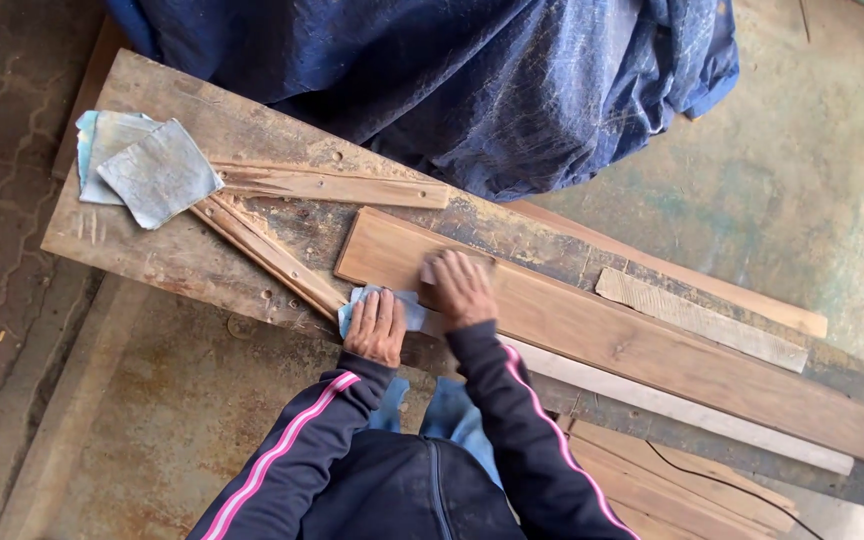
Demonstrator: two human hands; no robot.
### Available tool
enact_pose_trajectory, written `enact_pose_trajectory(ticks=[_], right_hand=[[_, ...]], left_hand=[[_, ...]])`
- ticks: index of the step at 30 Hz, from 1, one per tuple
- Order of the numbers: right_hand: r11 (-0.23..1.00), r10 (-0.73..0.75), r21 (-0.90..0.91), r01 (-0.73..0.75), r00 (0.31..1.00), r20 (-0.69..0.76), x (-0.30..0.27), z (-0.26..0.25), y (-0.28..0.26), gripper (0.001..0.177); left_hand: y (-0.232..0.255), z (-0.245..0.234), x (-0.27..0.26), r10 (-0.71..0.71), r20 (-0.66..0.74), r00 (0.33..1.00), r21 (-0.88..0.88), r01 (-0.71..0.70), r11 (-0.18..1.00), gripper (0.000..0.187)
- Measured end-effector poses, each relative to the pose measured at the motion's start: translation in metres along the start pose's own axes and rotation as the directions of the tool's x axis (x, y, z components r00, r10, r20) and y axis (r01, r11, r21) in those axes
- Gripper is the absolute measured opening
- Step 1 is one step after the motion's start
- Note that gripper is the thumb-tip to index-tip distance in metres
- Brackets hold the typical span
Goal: Manually sanding wooden planks with sandpaper and wiping them with a cloth.
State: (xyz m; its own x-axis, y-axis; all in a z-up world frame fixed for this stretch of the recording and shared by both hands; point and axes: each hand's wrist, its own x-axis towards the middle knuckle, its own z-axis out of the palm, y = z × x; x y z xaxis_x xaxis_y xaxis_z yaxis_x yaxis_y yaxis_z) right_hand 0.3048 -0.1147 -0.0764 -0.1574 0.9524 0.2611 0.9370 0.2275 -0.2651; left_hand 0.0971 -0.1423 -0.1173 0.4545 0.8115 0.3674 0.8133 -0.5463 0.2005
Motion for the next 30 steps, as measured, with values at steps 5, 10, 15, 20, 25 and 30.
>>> enact_pose_trajectory(ticks=[5,10,15,20,25,30], right_hand=[[0.942,0.252,-0.17,-0.29,0.945,-0.21,-0.121,-0.057,0.124,0.039],[0.9,0.397,-0.118,-0.42,0.9,-0.179,-0.138,-0.05,0.128,0.034],[0.995,0.009,0.104,0.003,0.993,-0.118,-0.03,0.038,0.012,0.054],[0.942,-0.259,0.252,0.224,0.959,0.118,0.056,0.002,-0.071,0.048],[0.973,-0.03,0.228,0.024,0.999,0.025,-0.063,-0.052,0.026,0.049],[0.924,0.368,-0.089,-0.371,0.928,-0.056,-0.163,-0.102,0.096,0.042]], left_hand=[[0.0,0.007,-0.002,0.009,-0.041,0.999,0.017,-0.008,1.0,0.037],[0.0,0.012,-0.004,-0.021,-0.033,0.999,0.03,0.022,0.999,0.039],[0.001,0.013,-0.008,-0.008,-0.074,0.997,-0.032,0.005,0.999,0.04],[-0.008,0.013,-0.015,-0.026,-0.101,0.995,-0.246,0.0,0.969,0.043],[-0.004,-0.003,-0.004,0.028,-0.038,0.999,-0.181,-0.034,0.983,0.039],[-0.005,-0.01,0.0,0.051,-0.093,0.994,-0.11,-0.061,0.992,0.039]])
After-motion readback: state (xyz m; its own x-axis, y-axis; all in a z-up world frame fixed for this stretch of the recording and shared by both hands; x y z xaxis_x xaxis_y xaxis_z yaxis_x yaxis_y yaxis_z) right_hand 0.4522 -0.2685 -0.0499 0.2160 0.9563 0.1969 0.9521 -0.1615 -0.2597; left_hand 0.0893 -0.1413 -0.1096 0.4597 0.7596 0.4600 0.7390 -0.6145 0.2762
